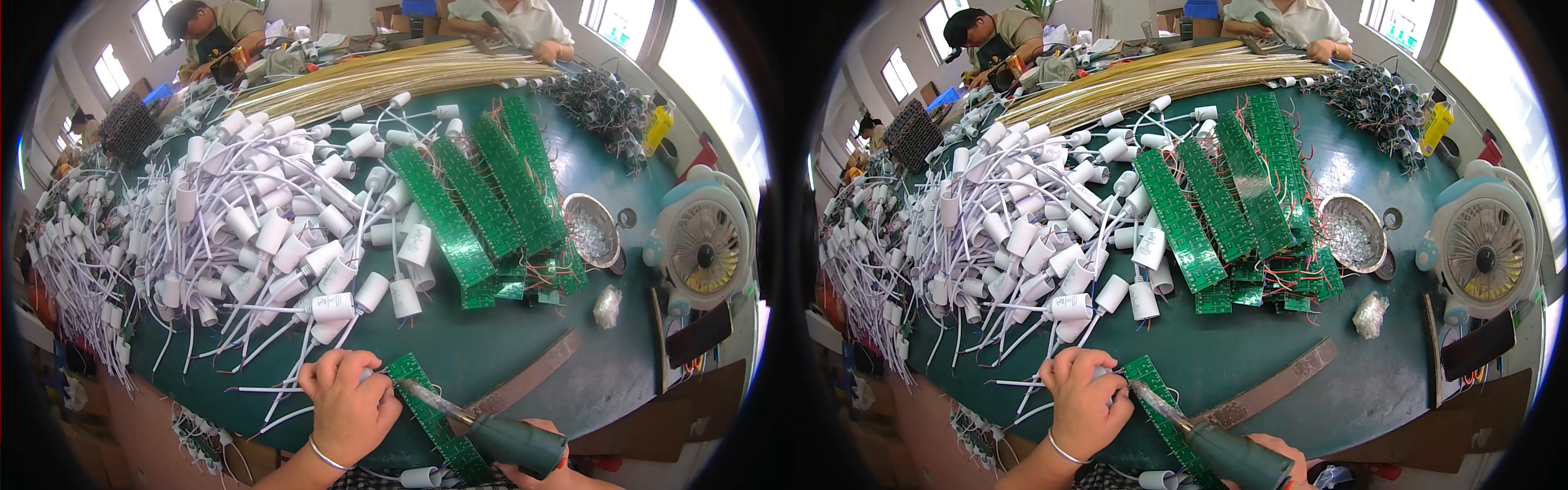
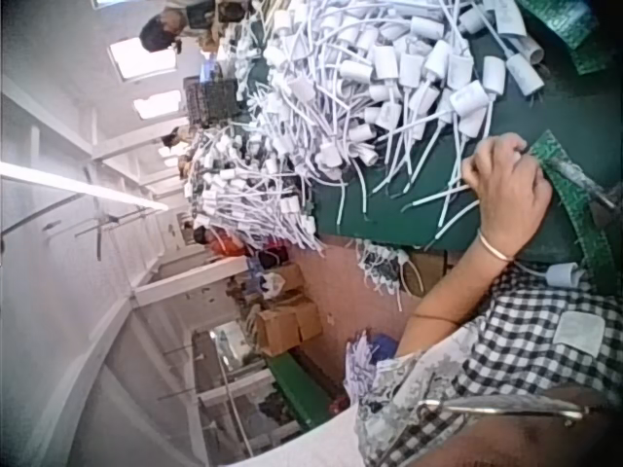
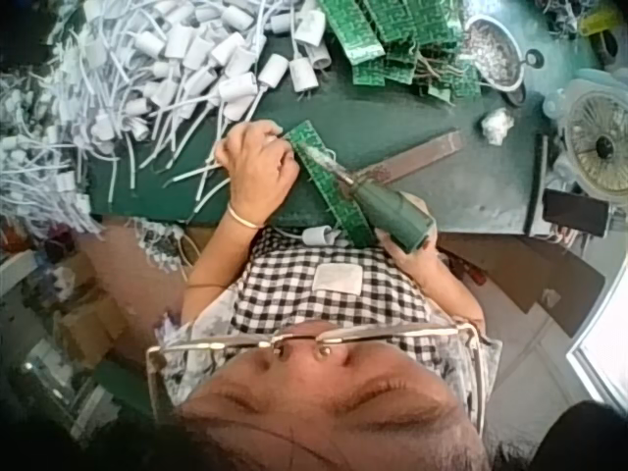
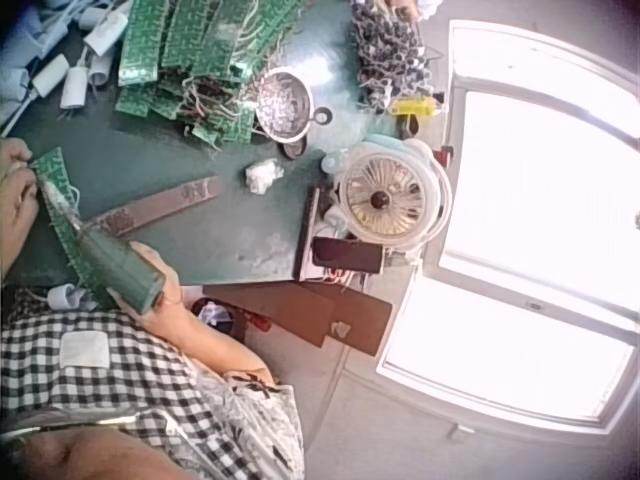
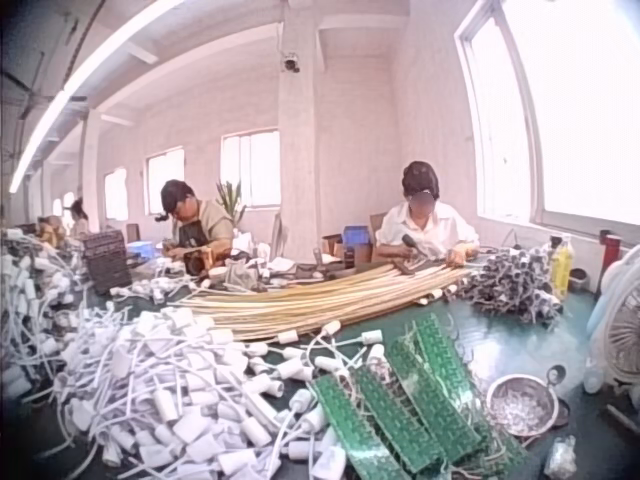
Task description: The person positions wired components onto circuit boards and solders them in place using a soldering gun.
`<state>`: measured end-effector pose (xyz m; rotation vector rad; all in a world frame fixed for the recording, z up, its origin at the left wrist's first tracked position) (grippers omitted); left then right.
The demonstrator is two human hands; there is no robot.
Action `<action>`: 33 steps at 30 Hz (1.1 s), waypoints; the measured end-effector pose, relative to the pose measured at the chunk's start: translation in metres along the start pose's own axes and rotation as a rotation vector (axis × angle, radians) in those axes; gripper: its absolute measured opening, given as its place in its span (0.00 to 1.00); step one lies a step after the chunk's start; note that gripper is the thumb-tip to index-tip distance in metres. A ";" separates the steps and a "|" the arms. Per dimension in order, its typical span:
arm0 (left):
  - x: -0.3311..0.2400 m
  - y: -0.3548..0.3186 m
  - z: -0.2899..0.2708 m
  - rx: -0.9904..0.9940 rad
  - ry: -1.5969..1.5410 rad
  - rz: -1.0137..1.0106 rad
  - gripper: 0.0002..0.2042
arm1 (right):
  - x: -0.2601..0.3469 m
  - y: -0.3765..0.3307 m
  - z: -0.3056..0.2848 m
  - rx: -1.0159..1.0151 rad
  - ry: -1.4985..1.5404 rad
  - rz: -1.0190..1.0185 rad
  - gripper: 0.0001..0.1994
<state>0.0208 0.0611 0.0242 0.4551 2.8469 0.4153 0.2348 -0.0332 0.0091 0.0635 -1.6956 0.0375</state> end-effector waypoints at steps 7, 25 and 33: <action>0.002 -0.001 0.005 0.009 -0.038 -0.012 0.04 | -0.007 -0.001 0.004 0.027 -0.002 0.049 0.26; 0.001 0.000 0.004 -0.023 -0.048 -0.014 0.04 | -0.009 -0.013 -0.017 -0.090 0.154 0.024 0.11; 0.009 0.001 -0.026 -0.052 0.040 -0.060 0.08 | -0.003 -0.013 -0.016 -0.101 0.134 0.092 0.10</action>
Point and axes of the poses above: each hand's wrist, its own y-axis towards the middle knuckle, its own z-axis out of the palm, x = y × z, the point moved 10 cm from there along y, towards the middle knuckle, and after that the axes turned 14 degrees about y, right-handed, at the moved point
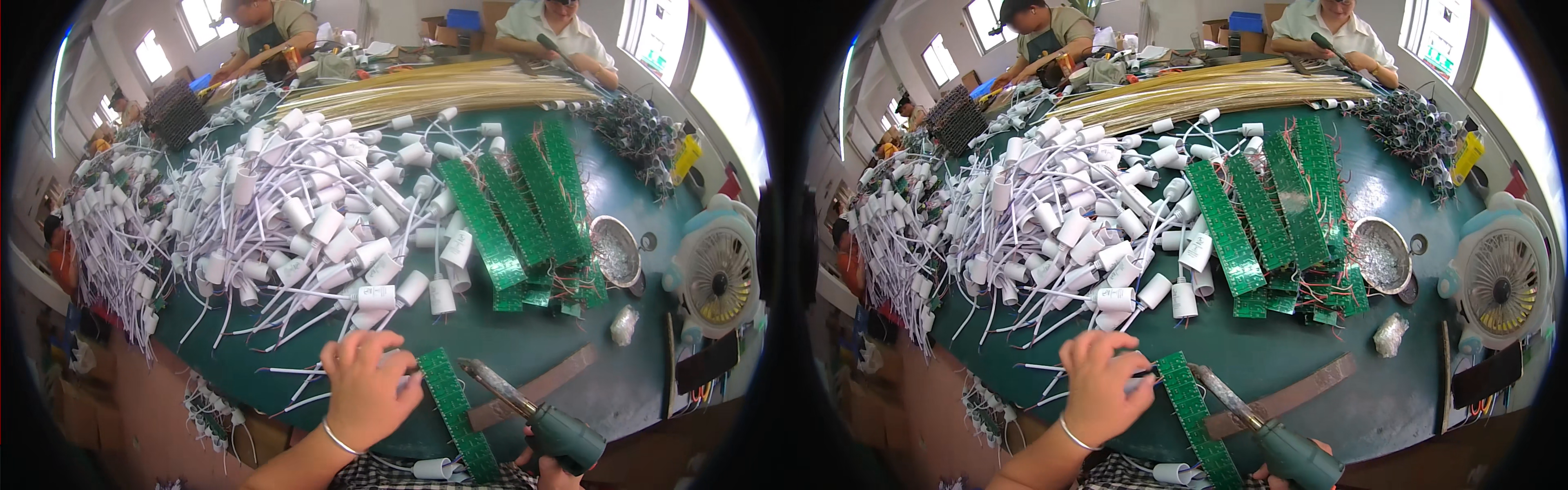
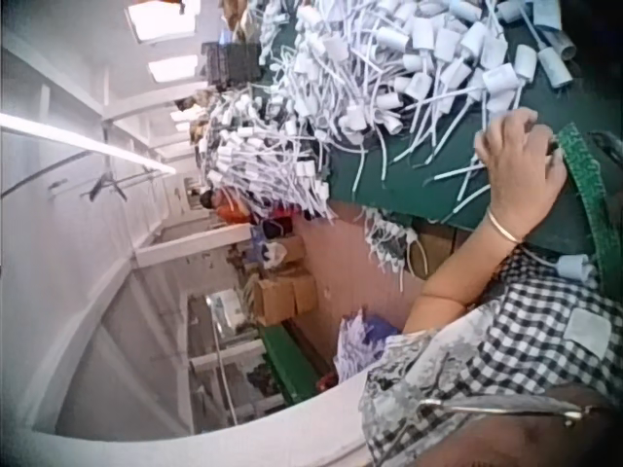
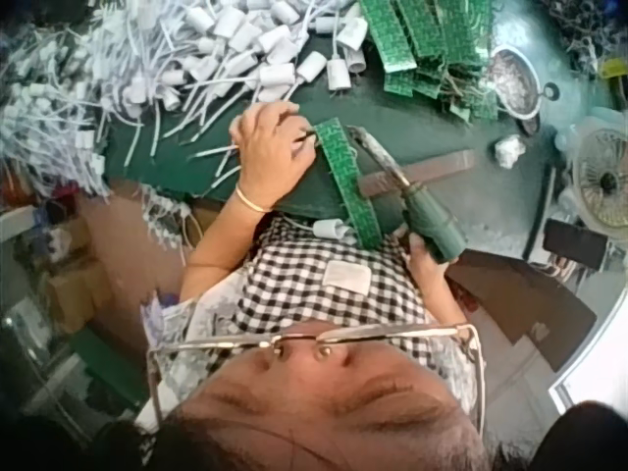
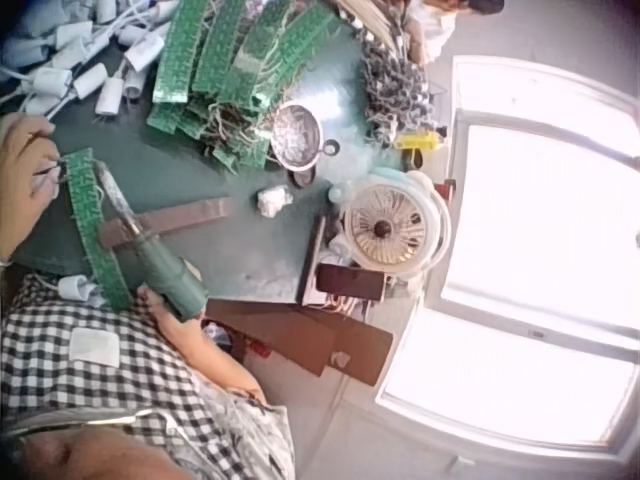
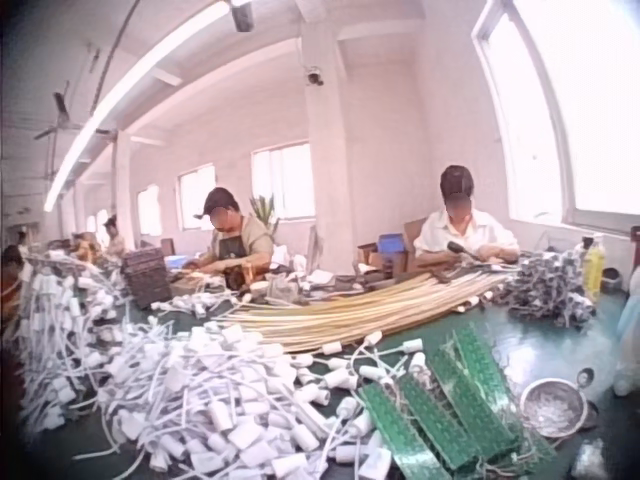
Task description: The person positions wired components onto circuit boards and solders them in place using a soldering gun.
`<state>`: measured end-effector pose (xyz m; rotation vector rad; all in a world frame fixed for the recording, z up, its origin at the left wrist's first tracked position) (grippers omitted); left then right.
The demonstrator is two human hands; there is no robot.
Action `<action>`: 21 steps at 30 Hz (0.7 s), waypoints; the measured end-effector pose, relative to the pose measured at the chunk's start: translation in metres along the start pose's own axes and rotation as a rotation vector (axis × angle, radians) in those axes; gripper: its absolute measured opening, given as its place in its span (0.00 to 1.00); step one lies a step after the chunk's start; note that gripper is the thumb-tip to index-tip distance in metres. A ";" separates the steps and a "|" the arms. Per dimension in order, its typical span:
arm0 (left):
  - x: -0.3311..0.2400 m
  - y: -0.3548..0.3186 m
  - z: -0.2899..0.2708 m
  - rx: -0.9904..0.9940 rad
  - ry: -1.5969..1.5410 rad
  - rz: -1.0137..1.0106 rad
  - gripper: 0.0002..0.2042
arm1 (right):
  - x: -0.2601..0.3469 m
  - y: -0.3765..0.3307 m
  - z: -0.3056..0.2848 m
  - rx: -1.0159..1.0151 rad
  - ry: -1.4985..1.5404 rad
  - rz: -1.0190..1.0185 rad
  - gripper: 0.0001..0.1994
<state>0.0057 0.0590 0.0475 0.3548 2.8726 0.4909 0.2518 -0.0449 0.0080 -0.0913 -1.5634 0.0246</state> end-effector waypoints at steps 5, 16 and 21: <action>0.024 0.051 -0.015 -0.113 0.105 0.033 0.22 | -0.013 -0.004 -0.006 0.008 0.098 0.006 0.10; -0.024 -0.021 -0.017 0.010 -0.169 0.208 0.22 | -0.013 -0.004 -0.010 -0.016 0.211 0.021 0.11; -0.029 -0.041 0.005 0.114 -0.079 0.165 0.21 | -0.024 -0.008 -0.007 0.030 0.184 0.123 0.10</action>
Point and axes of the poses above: each hand's wrist, its own y-axis towards the middle knuckle, its own z-axis out of the palm, x = y × z, the point moved 10 cm from there along y, towards the middle knuckle, and after that the axes turned 14 degrees about y, right-handed, at the moved point
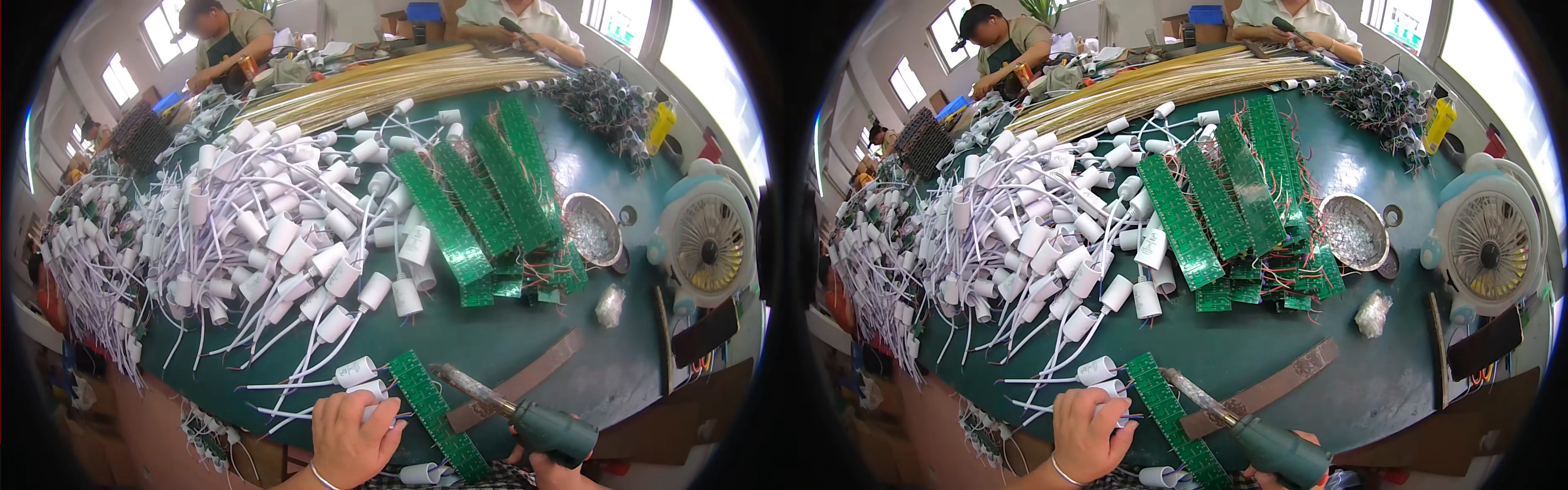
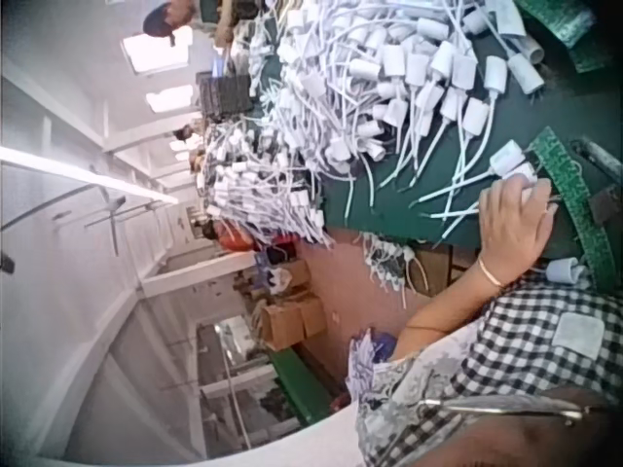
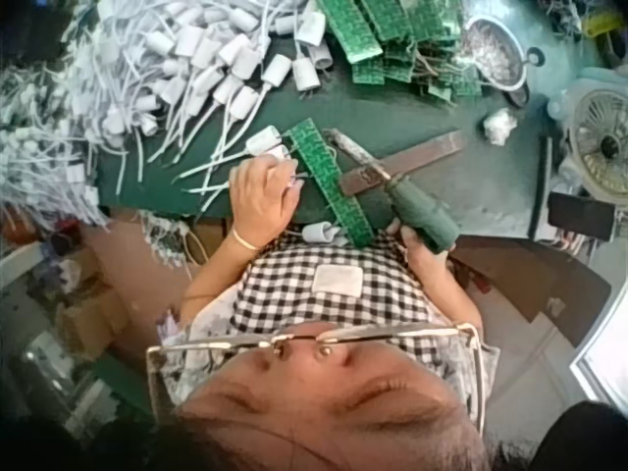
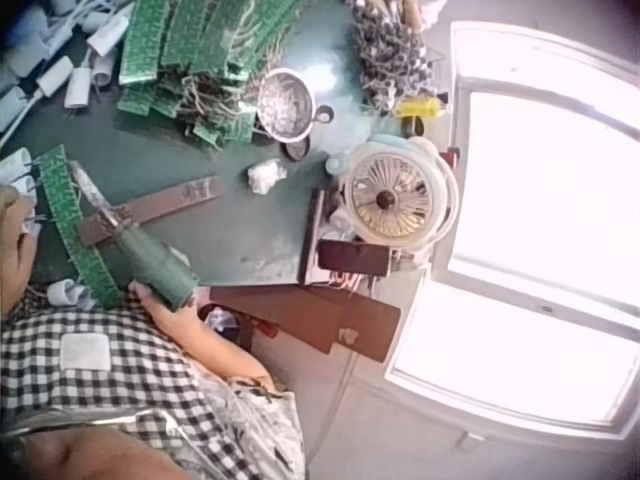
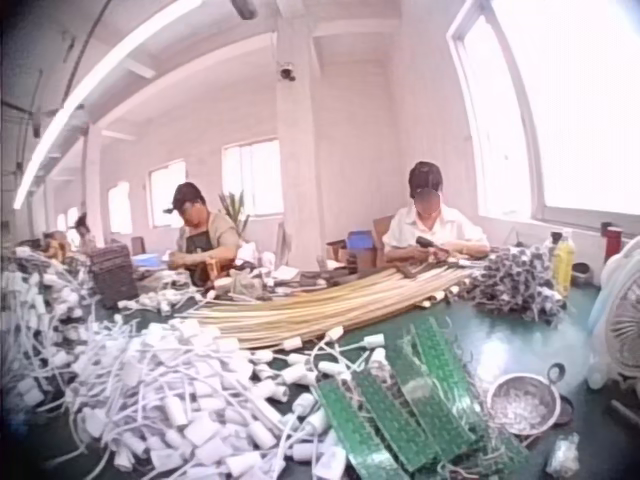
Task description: The person positions wired components onto circuit boards and solders them in place using a soldering gun.
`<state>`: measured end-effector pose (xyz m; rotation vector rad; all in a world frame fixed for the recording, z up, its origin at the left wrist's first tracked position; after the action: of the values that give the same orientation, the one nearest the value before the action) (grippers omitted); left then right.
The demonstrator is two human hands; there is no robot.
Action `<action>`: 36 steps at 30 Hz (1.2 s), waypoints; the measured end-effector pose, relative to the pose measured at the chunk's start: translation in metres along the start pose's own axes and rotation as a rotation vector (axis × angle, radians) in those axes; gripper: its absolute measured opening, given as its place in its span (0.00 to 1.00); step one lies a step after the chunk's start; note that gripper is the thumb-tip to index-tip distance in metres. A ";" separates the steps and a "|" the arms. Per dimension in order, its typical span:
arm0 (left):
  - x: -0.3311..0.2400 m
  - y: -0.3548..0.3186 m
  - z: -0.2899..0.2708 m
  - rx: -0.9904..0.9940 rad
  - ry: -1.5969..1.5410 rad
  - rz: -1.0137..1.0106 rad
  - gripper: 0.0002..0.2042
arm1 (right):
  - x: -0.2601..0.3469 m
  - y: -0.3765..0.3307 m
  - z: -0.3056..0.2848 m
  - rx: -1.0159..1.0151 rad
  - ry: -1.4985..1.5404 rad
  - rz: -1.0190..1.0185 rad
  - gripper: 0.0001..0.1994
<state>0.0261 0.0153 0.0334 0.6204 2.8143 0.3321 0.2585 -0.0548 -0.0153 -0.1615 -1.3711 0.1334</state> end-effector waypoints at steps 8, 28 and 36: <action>0.000 0.009 0.003 -0.199 0.183 0.031 0.16 | -0.009 -0.008 -0.009 -0.081 0.007 -0.016 0.13; 0.000 0.027 0.003 -0.149 0.120 -0.027 0.11 | 0.004 -0.006 0.006 0.007 -0.221 -0.085 0.26; 0.002 0.033 0.003 -0.115 0.119 -0.055 0.10 | 0.008 -0.003 0.012 0.038 -0.243 -0.166 0.28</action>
<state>0.0378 0.0461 0.0392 0.5137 2.8933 0.5328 0.2479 -0.0558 -0.0043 0.0014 -1.6167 0.0402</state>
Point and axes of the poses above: each hand's wrist, its own y-axis towards the middle knuckle, its own z-axis out of the palm, x = y × z, the point moved 10 cm from there along y, towards the middle knuckle, and after that the axes turned 14 degrees about y, right-handed, at the moved point
